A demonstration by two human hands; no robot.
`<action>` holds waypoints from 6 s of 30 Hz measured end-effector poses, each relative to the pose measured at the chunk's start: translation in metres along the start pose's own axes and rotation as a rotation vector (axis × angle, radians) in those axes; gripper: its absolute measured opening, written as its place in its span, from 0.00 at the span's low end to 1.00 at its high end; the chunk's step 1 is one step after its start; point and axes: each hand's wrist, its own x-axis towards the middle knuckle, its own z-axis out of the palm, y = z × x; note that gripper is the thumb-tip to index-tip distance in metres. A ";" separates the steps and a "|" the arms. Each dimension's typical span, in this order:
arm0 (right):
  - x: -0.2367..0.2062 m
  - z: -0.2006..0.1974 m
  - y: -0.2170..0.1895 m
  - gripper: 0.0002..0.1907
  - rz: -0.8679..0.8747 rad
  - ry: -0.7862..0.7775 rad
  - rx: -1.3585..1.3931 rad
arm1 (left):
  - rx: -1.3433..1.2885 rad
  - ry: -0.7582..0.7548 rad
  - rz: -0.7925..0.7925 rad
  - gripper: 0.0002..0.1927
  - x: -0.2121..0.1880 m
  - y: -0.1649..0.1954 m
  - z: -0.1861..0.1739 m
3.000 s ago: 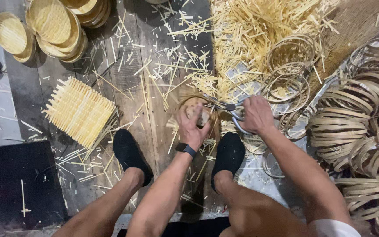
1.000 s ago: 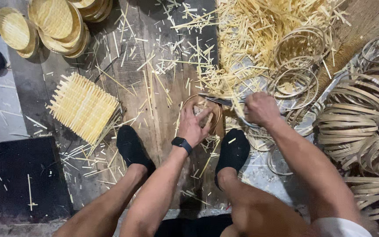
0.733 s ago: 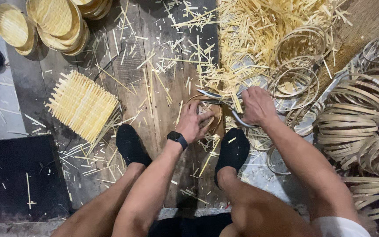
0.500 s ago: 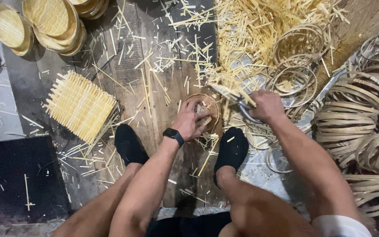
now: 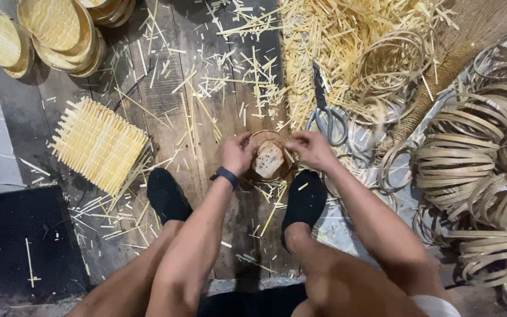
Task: The person weaves a small, round basket using thin bamboo strips and a circular frame. They use shears to trim the excess bamboo and a small wooden block to press the strips into place. The finished baskets are stacked nearby.
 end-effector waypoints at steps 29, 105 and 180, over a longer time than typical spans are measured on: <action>-0.033 0.036 0.035 0.10 0.236 -0.130 0.746 | -1.089 -0.378 -0.651 0.11 -0.062 -0.004 -0.003; -0.035 0.069 0.042 0.17 -0.011 -0.075 0.908 | 0.093 0.669 0.029 0.12 -0.037 -0.066 -0.284; -0.264 -0.094 -0.228 0.06 -1.373 0.252 -0.640 | -1.050 -0.587 -0.205 0.23 -0.167 0.245 -0.165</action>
